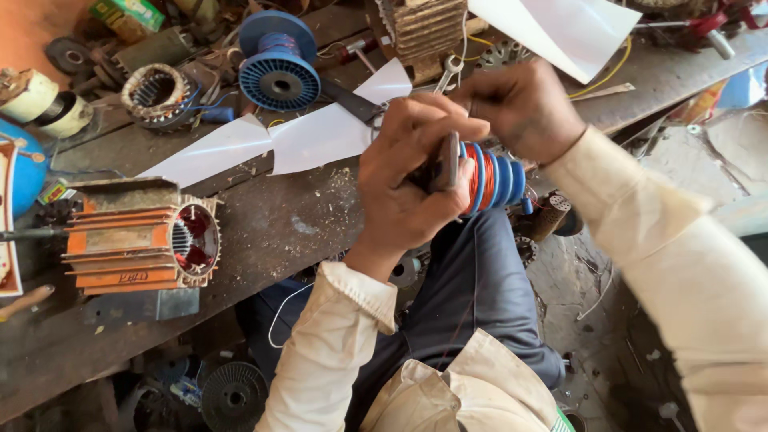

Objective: The person winds copper wire onto a blue plastic motor stator core using a metal tool to guide and tighten the wire. They then use scissors to cut the wire and secure the coil.

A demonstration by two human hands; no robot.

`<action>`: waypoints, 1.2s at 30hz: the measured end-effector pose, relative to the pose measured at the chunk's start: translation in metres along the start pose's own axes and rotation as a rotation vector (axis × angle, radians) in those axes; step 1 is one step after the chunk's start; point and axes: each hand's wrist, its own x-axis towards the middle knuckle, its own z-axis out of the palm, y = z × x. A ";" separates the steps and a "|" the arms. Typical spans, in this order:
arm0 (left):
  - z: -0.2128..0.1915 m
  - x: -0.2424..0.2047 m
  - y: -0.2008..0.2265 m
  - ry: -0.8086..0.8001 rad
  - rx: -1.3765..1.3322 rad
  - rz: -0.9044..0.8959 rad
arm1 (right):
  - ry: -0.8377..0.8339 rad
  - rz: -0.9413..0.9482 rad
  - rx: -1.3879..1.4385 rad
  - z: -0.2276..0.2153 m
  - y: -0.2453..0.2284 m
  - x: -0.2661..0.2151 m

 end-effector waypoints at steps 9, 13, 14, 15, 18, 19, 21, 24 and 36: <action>-0.010 0.005 -0.011 0.004 -0.063 -0.094 | 0.006 0.756 1.306 0.151 0.083 -0.085; -0.008 0.007 -0.020 0.115 -0.070 -0.087 | 0.008 0.847 1.083 0.165 0.049 -0.138; -0.007 0.008 -0.023 0.156 -0.094 -0.079 | 0.007 0.797 0.898 0.163 0.029 -0.152; -0.009 0.010 -0.026 0.184 -0.095 -0.070 | 0.007 0.742 0.713 0.160 0.007 -0.164; -0.014 0.011 -0.036 0.254 -0.058 -0.048 | -0.002 0.405 0.334 0.131 -0.062 -0.201; -0.013 0.011 -0.040 0.280 -0.034 -0.041 | -0.010 0.378 0.341 0.116 -0.081 -0.207; -0.009 0.012 -0.045 0.332 0.004 -0.025 | -0.032 0.122 0.271 0.085 -0.112 -0.207; -0.004 0.016 -0.047 0.332 0.022 0.027 | -0.061 0.011 0.263 0.045 -0.150 -0.188; -0.003 -0.001 -0.015 0.108 0.033 -0.057 | 0.121 -0.500 -0.414 -0.042 -0.079 0.002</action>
